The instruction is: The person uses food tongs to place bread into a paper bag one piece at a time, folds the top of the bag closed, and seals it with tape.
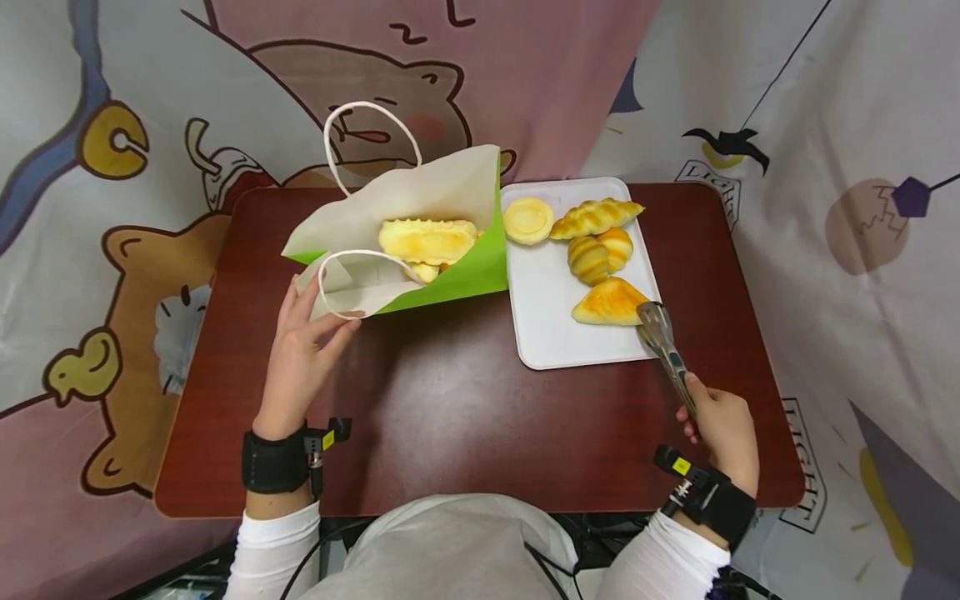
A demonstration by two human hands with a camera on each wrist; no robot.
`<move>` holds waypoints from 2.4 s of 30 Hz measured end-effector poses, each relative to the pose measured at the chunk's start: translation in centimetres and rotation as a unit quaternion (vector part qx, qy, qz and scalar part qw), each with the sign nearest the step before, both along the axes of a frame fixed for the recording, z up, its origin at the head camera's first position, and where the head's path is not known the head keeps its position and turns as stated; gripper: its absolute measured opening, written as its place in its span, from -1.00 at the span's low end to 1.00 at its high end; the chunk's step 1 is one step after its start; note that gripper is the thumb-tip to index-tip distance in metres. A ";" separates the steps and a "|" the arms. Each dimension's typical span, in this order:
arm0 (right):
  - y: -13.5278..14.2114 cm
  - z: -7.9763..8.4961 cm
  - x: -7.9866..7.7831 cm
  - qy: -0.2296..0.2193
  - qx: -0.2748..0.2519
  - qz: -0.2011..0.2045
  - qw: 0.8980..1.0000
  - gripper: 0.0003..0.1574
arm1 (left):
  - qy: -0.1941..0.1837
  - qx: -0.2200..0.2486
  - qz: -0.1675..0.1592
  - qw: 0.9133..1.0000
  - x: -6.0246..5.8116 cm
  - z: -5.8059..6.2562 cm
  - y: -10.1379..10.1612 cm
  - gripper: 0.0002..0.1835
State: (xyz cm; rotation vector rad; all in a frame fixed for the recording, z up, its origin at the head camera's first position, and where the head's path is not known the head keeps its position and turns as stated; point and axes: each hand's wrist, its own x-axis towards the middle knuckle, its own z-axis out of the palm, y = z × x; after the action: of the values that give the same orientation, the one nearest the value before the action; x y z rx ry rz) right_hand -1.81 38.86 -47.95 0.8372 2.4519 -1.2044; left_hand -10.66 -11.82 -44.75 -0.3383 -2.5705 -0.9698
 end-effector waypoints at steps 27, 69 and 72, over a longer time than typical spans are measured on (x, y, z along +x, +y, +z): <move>-1.5 -2.2 -1.9 0.034 0.044 -0.049 0.997 -0.16 | 0.009 -0.003 0.000 1.000 0.2 -0.1 0.0 -0.88; -2.3 8.6 -4.8 0.200 -0.006 -0.198 0.960 -0.54 | 0.006 -0.022 0.005 1.000 0.8 0.0 -0.4 -0.85; -2.9 9.8 -5.5 0.229 -0.023 -0.195 0.953 -0.56 | 0.007 -0.025 0.005 1.000 0.9 0.0 -0.4 -0.85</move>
State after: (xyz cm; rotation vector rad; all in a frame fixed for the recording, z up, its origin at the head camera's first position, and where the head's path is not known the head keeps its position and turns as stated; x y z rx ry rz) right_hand -7.29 35.97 -38.15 1.1838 2.6713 -1.7595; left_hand -9.79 -12.24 -44.74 -0.3430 -2.5841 -0.8985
